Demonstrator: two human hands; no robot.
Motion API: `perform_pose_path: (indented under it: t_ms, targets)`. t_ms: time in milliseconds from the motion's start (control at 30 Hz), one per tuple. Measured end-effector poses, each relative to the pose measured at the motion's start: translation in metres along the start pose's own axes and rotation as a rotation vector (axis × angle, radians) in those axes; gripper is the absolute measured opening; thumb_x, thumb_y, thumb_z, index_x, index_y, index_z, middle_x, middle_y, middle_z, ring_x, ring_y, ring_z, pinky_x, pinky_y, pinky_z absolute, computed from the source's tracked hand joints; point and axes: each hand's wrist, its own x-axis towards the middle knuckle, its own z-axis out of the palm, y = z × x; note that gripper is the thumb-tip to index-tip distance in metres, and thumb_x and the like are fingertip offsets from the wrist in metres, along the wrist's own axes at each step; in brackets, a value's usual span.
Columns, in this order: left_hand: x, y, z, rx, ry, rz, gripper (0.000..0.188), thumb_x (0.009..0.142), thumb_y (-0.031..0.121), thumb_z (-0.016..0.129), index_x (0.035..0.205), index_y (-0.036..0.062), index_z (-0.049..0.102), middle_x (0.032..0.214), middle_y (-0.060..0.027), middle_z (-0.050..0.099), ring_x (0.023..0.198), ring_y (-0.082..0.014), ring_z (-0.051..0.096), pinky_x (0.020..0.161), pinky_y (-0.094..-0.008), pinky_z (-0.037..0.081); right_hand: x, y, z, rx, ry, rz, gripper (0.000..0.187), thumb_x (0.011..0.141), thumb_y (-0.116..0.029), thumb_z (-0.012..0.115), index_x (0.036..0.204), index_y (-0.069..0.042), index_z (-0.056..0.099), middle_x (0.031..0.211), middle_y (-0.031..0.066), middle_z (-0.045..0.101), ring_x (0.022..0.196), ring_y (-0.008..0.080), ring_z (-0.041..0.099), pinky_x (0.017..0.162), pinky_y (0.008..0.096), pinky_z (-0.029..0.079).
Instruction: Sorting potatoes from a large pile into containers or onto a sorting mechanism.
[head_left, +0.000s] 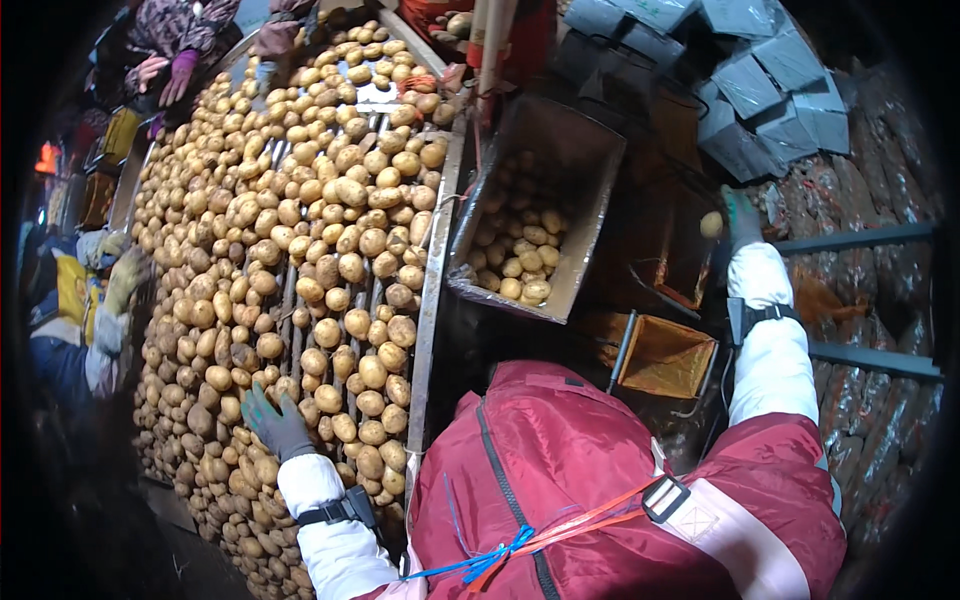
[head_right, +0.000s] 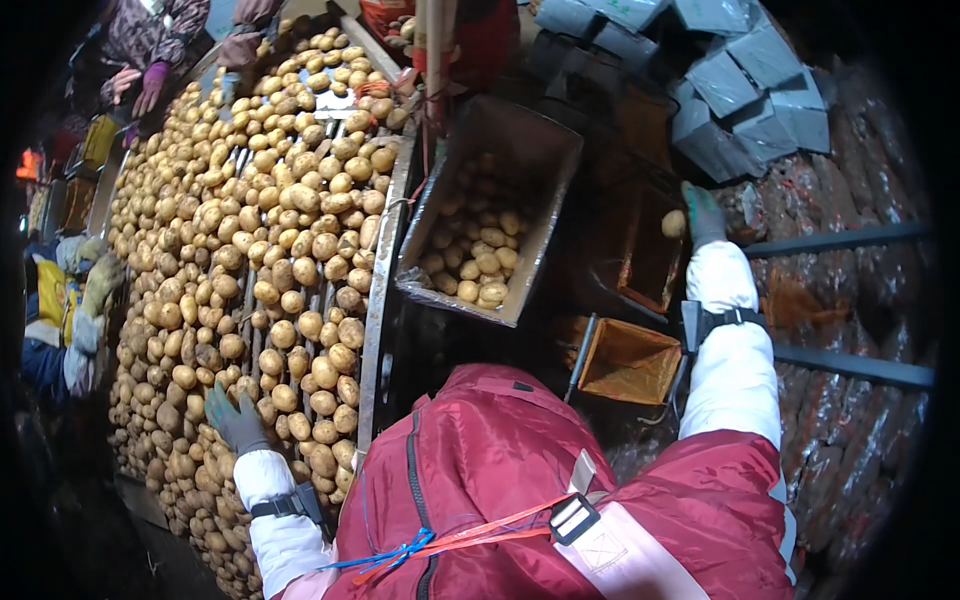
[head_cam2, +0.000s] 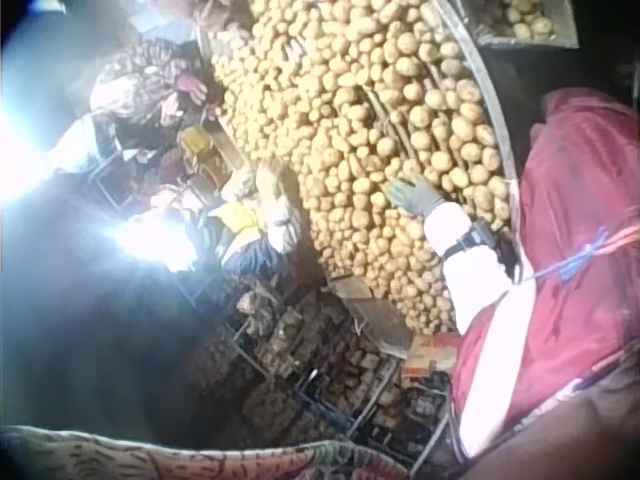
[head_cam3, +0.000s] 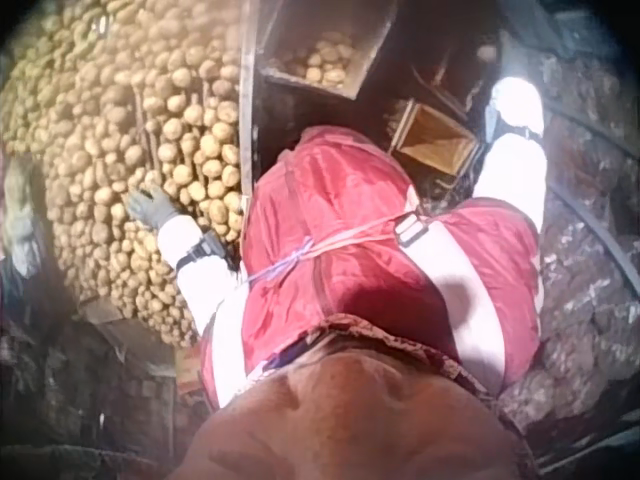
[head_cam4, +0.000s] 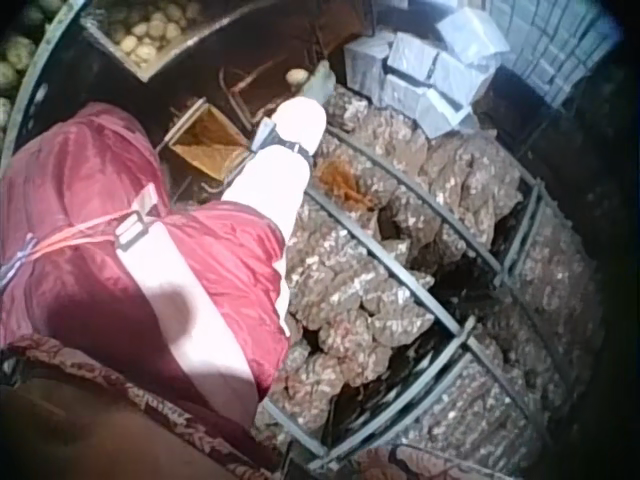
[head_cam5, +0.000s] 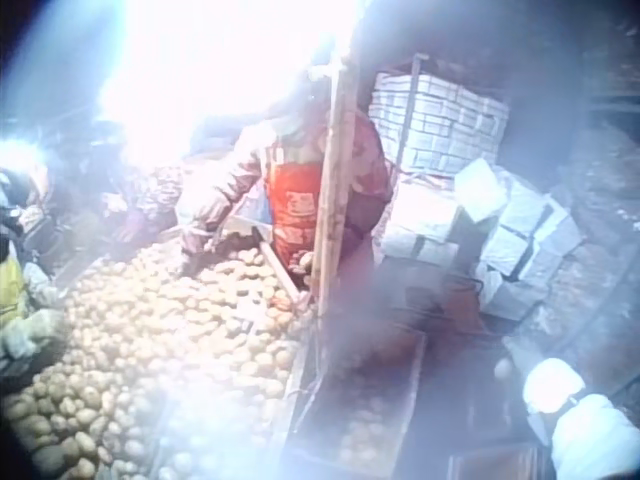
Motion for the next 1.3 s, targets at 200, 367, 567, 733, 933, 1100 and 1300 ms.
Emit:
perform_pose_path:
  t_ms: [200, 367, 567, 733, 933, 1100, 1300]
  targets:
    - [-0.006, 0.007, 0.008, -0.085, 0.136, -0.014, 0.041, 0.079, 0.026, 0.073, 0.113, 0.0037, 0.066, 0.112, -0.0223, 0.064, 0.107, -0.0414, 0.058, 0.103, -0.0503, 0.043, -0.034, -0.157, 0.079, 0.813, -0.501, 0.285, 0.051, 0.101, -0.039, 0.056, 0.140, -0.007, 0.054, 0.131, 0.0119, 0.063, 0.115, 0.0215, 0.062, 0.095, 0.0351, 0.048]
    - [-0.023, 0.092, 0.016, -0.561, -0.045, 0.031, 0.049, 0.082, 0.024, 0.068, 0.127, 0.0050, 0.062, 0.128, -0.0199, 0.061, 0.123, -0.0396, 0.051, 0.109, -0.0504, 0.038, -0.115, -0.338, 0.150, 0.939, -0.999, 0.083, 0.037, 0.103, -0.029, 0.053, 0.128, -0.002, 0.062, 0.109, 0.0113, 0.070, 0.091, 0.0180, 0.069, 0.081, 0.0295, 0.056]
    - [-0.022, 0.127, -0.026, -0.541, 0.105, 0.131, 0.049, 0.084, 0.015, 0.069, 0.131, 0.0074, 0.059, 0.135, -0.0204, 0.055, 0.125, -0.0382, 0.051, 0.109, -0.0470, 0.039, -0.193, -0.452, 0.225, 1.014, -1.350, 0.141, 0.032, 0.100, -0.023, 0.056, 0.121, 0.000, 0.067, 0.098, 0.0072, 0.072, 0.077, 0.0126, 0.066, 0.070, 0.0249, 0.054]
    - [0.023, 0.058, -0.027, -0.240, 0.178, -0.142, 0.055, 0.082, 0.016, 0.069, 0.134, 0.0061, 0.054, 0.133, -0.0211, 0.055, 0.125, -0.0368, 0.050, 0.109, -0.0465, 0.039, -0.235, -0.479, 0.247, 0.926, -1.581, 0.196, 0.031, 0.098, -0.024, 0.060, 0.116, -0.001, 0.069, 0.094, 0.0068, 0.072, 0.075, 0.0110, 0.065, 0.065, 0.0229, 0.050]
    - [0.033, 0.031, -0.007, -0.952, 0.076, -0.466, 0.042, 0.088, 0.021, 0.068, 0.126, 0.0039, 0.062, 0.123, -0.0207, 0.062, 0.109, -0.0323, 0.062, 0.097, -0.0383, 0.049, -0.260, -0.494, 0.259, 0.792, -1.803, 0.295, 0.038, 0.101, -0.033, 0.056, 0.119, 0.000, 0.066, 0.099, 0.0107, 0.070, 0.080, 0.0189, 0.070, 0.071, 0.0316, 0.058]
    - [0.023, 0.097, -0.058, -1.004, -0.263, 0.045, 0.034, 0.097, 0.019, 0.062, 0.125, 0.0002, 0.062, 0.121, -0.0140, 0.067, 0.110, -0.0204, 0.062, 0.095, -0.0337, 0.050, -0.274, -0.498, 0.283, 0.809, -1.860, 0.505, 0.045, 0.098, -0.038, 0.061, 0.132, -0.008, 0.057, 0.113, 0.0111, 0.065, 0.077, 0.0215, 0.070, 0.062, 0.0335, 0.059]
    - [0.058, 0.068, -0.017, -0.644, -0.052, -0.192, 0.046, 0.086, 0.023, 0.072, 0.127, 0.0057, 0.061, 0.128, -0.0198, 0.059, 0.118, -0.0374, 0.057, 0.102, -0.0422, 0.047, -0.271, -0.490, 0.303, 0.963, -2.032, 0.662, 0.049, 0.097, -0.046, 0.060, 0.124, -0.006, 0.056, 0.117, 0.0087, 0.062, 0.103, 0.0236, 0.064, 0.080, 0.0384, 0.060]
